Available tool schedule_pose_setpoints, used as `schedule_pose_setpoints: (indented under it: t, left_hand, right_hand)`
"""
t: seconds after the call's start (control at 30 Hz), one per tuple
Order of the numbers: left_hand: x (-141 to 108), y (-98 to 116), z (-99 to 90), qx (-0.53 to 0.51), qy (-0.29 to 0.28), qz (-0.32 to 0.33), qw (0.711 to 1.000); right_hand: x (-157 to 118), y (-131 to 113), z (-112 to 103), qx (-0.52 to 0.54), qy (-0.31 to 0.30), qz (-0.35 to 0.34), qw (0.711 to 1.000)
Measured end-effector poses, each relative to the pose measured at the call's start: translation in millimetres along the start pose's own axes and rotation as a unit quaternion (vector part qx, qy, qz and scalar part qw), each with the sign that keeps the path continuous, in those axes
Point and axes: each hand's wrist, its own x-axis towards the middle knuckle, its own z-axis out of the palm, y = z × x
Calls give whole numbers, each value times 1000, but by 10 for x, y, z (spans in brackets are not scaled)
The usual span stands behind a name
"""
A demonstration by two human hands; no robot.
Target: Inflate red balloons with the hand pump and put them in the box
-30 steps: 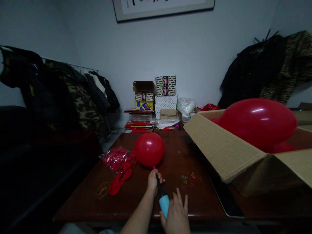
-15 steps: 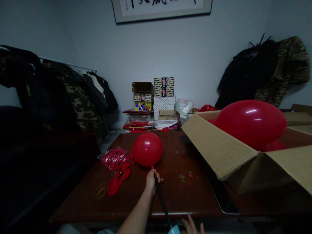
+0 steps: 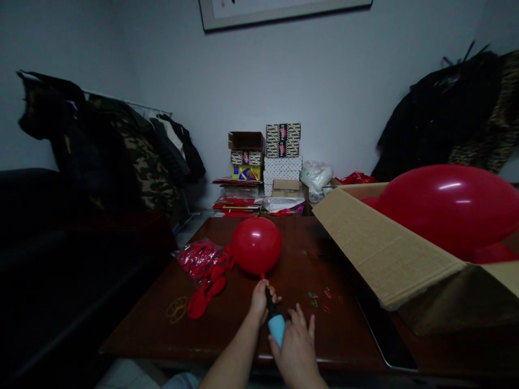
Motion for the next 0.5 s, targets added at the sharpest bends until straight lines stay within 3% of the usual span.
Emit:
schedule_pose_setpoints:
  t: [0.2, 0.5]
  left_hand:
    - [19, -23, 11, 12, 6, 10, 1000]
    - [-18, -15, 10, 35, 0, 22, 999]
  right_hand:
    - [50, -64, 71, -12, 12, 7, 1000]
    - [-444, 310, 400, -50, 49, -22, 997]
